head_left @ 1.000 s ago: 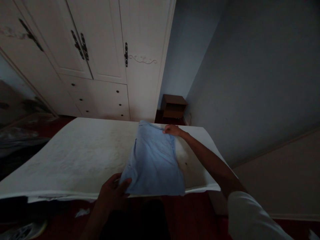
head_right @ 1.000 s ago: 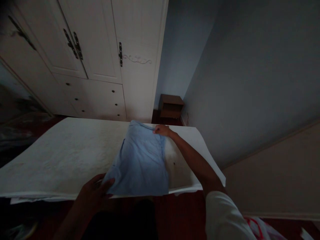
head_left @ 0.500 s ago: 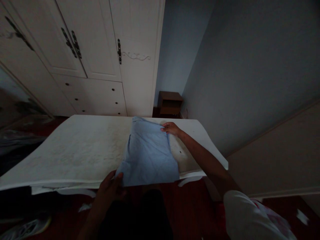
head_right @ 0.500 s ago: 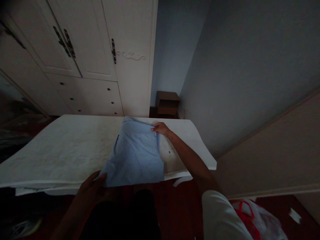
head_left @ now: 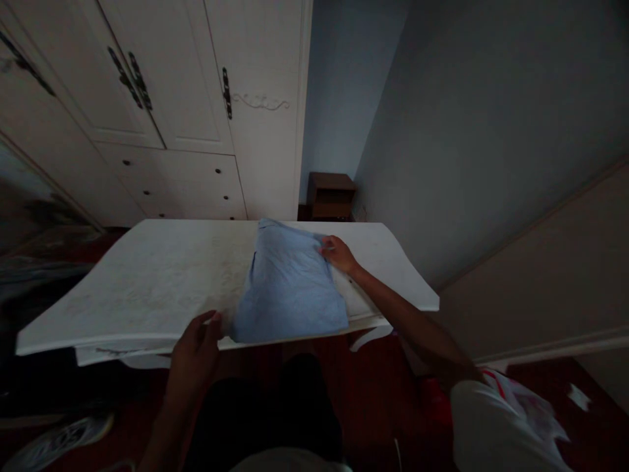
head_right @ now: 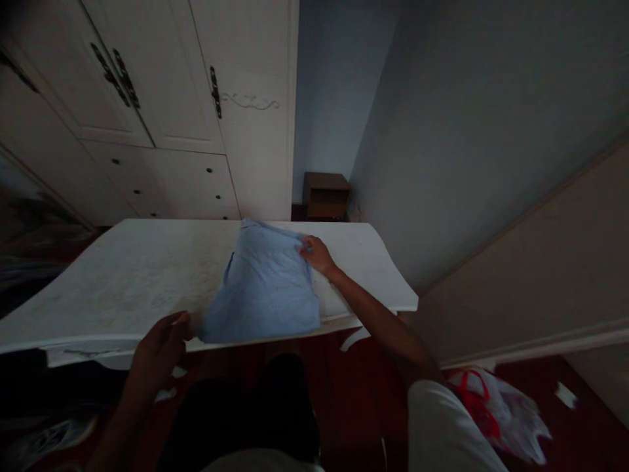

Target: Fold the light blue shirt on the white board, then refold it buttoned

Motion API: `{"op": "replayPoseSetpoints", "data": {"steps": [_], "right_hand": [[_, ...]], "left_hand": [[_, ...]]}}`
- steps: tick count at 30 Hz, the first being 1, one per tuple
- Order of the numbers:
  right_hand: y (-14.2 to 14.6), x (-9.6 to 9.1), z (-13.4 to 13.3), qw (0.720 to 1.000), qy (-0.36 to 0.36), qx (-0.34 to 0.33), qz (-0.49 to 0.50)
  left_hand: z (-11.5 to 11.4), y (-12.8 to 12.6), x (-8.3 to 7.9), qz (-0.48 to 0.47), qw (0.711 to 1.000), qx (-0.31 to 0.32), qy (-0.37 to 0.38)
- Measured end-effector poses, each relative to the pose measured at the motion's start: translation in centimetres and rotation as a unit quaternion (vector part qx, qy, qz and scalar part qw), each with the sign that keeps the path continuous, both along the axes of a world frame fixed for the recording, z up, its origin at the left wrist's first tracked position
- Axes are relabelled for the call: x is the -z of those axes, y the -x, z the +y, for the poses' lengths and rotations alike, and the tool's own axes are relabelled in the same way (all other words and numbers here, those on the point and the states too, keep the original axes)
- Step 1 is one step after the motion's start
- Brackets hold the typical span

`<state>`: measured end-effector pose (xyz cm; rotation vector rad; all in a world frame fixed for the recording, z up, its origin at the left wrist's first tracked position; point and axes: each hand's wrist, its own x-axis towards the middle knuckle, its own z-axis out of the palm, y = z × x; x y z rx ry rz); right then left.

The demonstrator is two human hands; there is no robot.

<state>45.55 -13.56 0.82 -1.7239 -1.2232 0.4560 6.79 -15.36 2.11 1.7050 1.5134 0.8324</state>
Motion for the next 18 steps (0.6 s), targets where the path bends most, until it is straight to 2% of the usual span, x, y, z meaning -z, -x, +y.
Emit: {"op": "replayPoseSetpoints", "data": {"steps": [2,5,7,9,11,13,15,18], "right_hand": [[1.9,-0.3,-2.2,0.994,-0.031,-0.052,-0.094],[4.8,-0.4,-4.8,0.955,-0.053,-0.149,-0.249],[6.1,0.0,-5.6,0.936,-0.032,-0.182,-0.299],[6.6,0.6,-6.0,0.924,0.012,-0.201,-0.324],[6.6,1.3,-6.1,0.916,0.06,-0.212,-0.335],[6.4,1.9,-6.3,0.91,0.091,-0.214,-0.342],[6.1,2.2,-6.6,0.908,0.099,-0.21,-0.349],[6.0,2.4,-7.3,0.907,0.106,-0.214,-0.347]], "left_hand": [[0.5,-0.7,-1.2,0.033,0.998,0.008,-0.058],[2.5,-3.4,-3.0,0.035,0.985,0.082,-0.147],[4.8,-6.2,-4.0,0.056,0.958,0.156,-0.236],[7.7,-9.3,-4.4,0.113,0.915,0.232,-0.309],[10.6,-12.1,-4.1,0.2,0.877,0.289,-0.328],[13.0,-13.8,-3.2,0.295,0.849,0.33,-0.288],[14.4,-14.5,-2.0,0.352,0.829,0.361,-0.243],[14.9,-14.0,-0.2,0.362,0.819,0.369,-0.249]]}}
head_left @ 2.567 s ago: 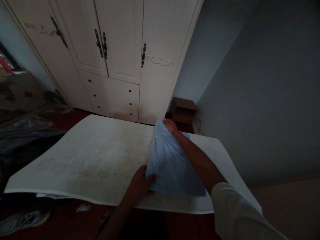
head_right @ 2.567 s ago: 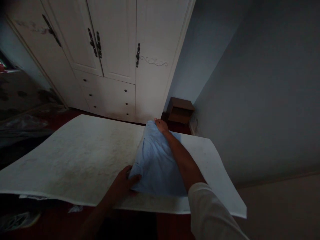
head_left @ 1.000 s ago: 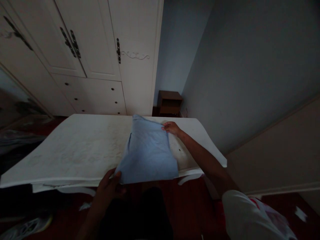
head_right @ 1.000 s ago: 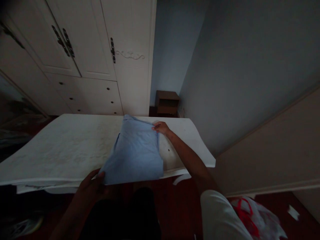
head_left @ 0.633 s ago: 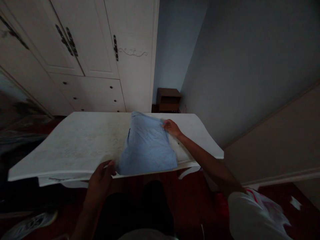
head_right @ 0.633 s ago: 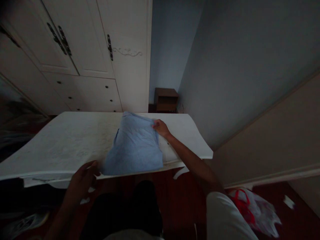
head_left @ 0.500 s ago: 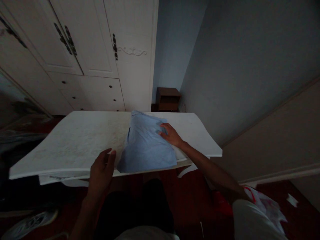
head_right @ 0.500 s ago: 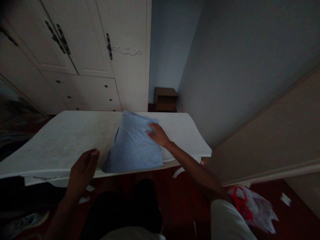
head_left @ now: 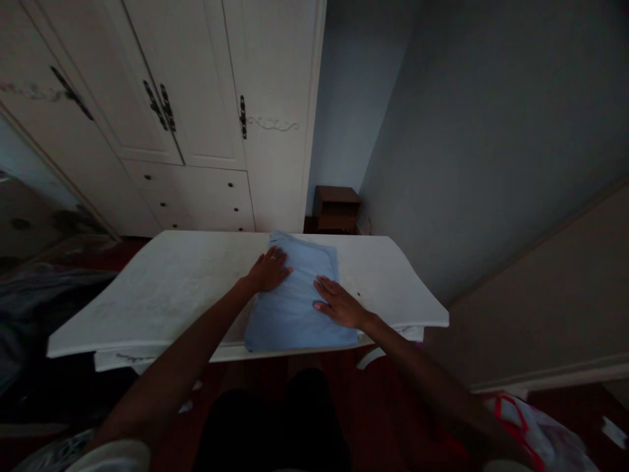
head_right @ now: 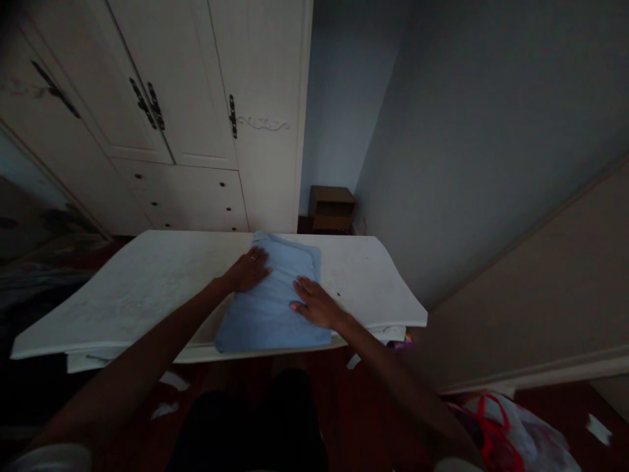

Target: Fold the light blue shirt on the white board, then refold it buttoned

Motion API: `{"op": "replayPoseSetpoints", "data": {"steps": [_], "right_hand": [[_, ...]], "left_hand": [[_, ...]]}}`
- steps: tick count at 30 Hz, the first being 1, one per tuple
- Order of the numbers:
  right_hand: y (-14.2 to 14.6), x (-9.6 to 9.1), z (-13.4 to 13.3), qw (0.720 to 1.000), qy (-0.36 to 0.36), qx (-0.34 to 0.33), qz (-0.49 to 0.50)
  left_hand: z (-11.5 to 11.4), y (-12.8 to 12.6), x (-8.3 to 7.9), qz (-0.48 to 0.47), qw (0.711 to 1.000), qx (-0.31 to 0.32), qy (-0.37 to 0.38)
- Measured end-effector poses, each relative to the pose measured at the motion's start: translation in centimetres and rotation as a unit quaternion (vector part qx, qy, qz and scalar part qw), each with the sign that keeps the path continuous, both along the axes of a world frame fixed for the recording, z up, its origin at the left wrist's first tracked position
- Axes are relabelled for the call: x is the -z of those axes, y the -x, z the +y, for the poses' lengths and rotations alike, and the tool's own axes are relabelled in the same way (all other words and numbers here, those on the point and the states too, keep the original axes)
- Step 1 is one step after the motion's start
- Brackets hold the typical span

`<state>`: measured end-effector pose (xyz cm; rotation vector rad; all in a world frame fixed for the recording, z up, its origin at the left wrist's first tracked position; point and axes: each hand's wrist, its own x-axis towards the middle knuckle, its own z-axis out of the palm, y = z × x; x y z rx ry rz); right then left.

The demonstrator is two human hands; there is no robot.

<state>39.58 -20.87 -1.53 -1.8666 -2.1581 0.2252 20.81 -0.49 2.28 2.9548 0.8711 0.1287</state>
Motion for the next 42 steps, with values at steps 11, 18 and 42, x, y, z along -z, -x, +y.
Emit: {"op": "replayPoseSetpoints", "data": {"steps": [11,18,42], "right_hand": [[-1.0,-2.3,0.8,0.998,0.026,-0.018,0.048],[-1.7,-4.0,7.1,0.99,-0.093,0.098,0.033],[-4.1,1.2,9.7,0.976,-0.003,0.208,-0.061]], "left_hand": [[1.3,-0.5,-1.6,0.0,0.999,0.025,-0.032],[4.1,-4.5,-2.0,-0.005,0.998,0.019,-0.055],[3.7,-3.6,1.9,-0.139,0.99,0.022,0.004]]}}
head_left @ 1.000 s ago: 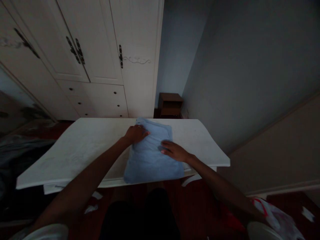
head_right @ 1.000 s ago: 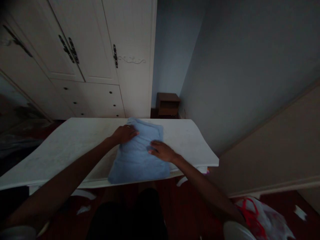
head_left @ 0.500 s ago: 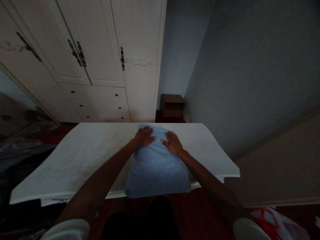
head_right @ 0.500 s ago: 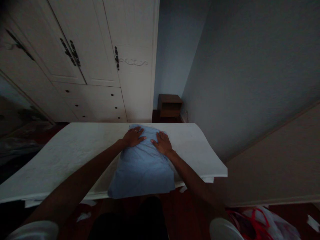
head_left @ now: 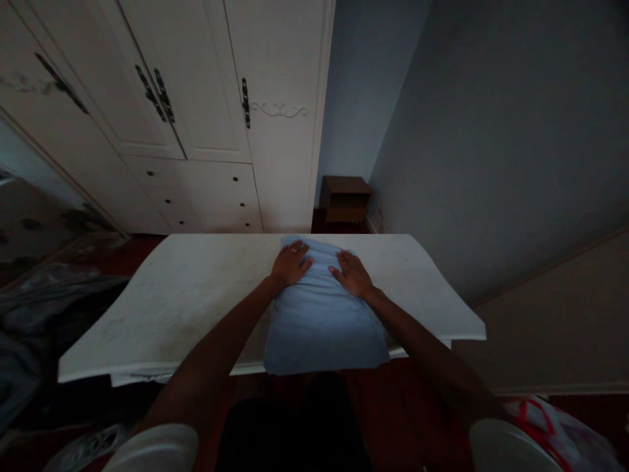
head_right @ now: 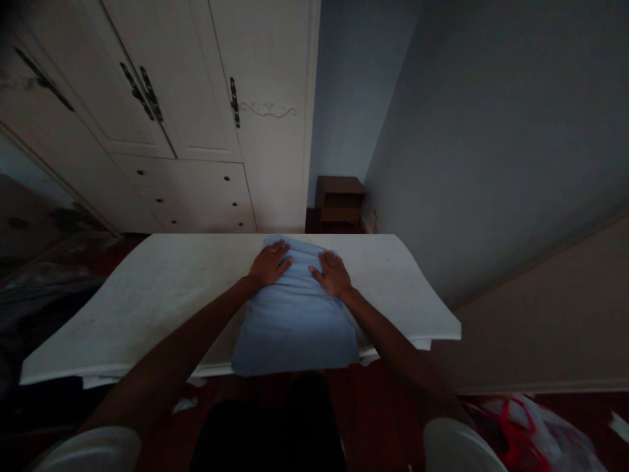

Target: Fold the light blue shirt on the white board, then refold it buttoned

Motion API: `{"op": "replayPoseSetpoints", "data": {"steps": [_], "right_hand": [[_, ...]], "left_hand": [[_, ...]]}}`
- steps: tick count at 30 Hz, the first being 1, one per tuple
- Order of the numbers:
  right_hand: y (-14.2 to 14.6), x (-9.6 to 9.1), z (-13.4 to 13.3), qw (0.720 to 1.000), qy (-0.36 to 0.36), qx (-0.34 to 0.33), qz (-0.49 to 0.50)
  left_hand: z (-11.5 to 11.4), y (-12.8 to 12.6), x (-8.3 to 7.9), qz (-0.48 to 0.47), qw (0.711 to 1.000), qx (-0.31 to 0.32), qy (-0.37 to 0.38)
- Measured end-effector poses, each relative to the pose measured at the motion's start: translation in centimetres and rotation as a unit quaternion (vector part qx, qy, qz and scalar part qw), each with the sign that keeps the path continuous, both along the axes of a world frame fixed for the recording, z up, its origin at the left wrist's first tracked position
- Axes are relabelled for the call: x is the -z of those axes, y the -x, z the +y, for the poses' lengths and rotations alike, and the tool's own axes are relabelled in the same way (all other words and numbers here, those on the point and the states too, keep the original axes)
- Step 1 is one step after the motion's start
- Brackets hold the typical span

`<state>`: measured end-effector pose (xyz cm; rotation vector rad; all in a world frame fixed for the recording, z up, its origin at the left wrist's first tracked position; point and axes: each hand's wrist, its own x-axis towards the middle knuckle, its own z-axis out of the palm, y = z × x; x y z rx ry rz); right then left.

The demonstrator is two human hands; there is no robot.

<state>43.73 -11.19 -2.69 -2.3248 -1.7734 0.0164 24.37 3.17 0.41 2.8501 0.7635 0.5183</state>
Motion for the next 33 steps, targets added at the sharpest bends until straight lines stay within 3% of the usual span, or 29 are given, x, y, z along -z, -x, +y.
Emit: {"op": "replayPoseSetpoints", "data": {"steps": [4,10,16,18,21,26,29,33], "right_hand": [[0.0,-0.1,0.0,1.0,0.01,0.0,-0.003],[-0.1,-0.2,0.0,1.0,0.018,0.003,-0.005],[-0.4,0.0,0.2,1.0,0.021,0.004,-0.003],[-0.4,-0.1,0.2,1.0,0.025,0.004,-0.008],[-0.4,-0.5,0.3,0.999,0.042,-0.001,-0.021],[0.3,-2.2,0.8,0.995,0.088,0.018,-0.036],[1.6,-3.3,1.4,0.994,0.059,0.051,-0.078],[5.0,-4.3,2.9,0.996,-0.007,-0.021,-0.085]], "left_hand": [[0.0,0.7,0.2,-0.105,0.991,-0.027,0.077],[-0.5,2.6,0.5,-0.135,0.978,-0.066,0.146],[-4.9,9.5,-0.1,-0.173,0.939,-0.198,0.22],[-7.2,12.1,-0.6,-0.18,0.911,-0.227,0.294],[-10.0,14.3,-1.3,-0.128,0.891,-0.218,0.376],[-11.9,14.2,-1.8,-0.07,0.904,-0.217,0.362],[-12.5,14.2,-1.8,-0.068,0.907,-0.224,0.351],[-13.6,15.4,-1.8,-0.056,0.897,-0.209,0.386]]}}
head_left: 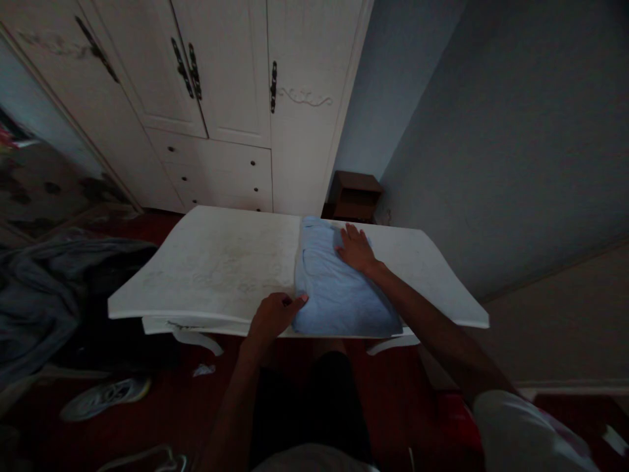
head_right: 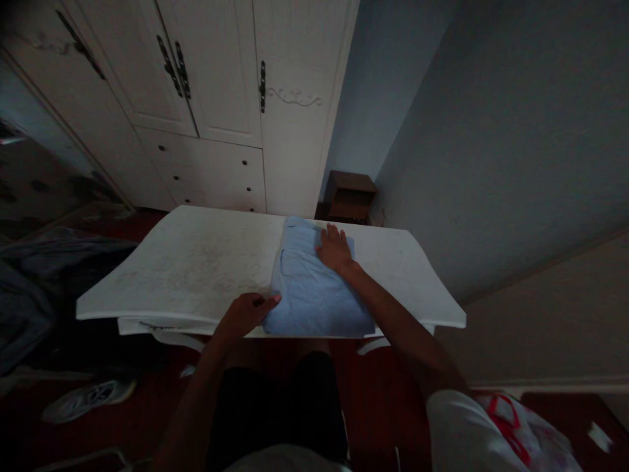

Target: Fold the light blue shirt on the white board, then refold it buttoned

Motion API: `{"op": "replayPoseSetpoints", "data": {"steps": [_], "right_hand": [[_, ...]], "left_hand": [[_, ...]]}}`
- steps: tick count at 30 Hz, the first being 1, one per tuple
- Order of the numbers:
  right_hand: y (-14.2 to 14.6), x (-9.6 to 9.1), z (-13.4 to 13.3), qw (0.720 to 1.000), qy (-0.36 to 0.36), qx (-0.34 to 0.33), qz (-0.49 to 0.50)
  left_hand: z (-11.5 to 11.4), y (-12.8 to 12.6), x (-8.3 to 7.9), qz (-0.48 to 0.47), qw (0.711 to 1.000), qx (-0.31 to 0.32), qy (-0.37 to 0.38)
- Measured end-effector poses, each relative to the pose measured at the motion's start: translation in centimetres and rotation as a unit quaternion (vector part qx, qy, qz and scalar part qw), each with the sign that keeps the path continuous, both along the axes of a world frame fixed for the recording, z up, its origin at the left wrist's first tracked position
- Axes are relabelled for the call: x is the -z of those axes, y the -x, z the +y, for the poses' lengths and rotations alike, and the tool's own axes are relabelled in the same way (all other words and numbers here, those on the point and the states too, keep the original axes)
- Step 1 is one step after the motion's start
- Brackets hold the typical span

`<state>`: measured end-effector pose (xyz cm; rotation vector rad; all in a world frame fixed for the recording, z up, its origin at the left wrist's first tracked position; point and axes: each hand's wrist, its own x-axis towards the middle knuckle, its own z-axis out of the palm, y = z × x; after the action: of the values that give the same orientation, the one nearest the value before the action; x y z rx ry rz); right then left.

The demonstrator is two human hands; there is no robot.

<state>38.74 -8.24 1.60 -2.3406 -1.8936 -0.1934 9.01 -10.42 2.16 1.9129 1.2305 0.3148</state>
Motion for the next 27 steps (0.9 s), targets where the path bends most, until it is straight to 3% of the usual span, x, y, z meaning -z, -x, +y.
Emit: {"op": "replayPoseSetpoints", "data": {"steps": [5,11,17,23,27], "right_hand": [[4.2,-0.1,4.2,0.993,-0.025,-0.089,0.071],[5.2,1.1,9.8,0.99,0.007,0.029,0.141],[4.7,2.4,10.8,0.986,-0.009,0.052,0.157],[4.6,3.1,10.2,0.982,-0.052,0.044,0.174],[4.3,3.5,10.3,0.974,-0.085,0.03,0.207]], "left_hand": [[-1.6,1.4,0.4,-0.023,0.999,0.011,0.03],[-3.6,2.2,1.7,-0.06,0.994,0.038,0.089],[-5.9,2.6,2.6,-0.124,0.989,-0.009,0.081],[-6.9,1.6,3.1,-0.108,0.988,-0.101,-0.037],[-6.8,1.0,3.8,-0.037,0.984,-0.101,-0.143]]}}
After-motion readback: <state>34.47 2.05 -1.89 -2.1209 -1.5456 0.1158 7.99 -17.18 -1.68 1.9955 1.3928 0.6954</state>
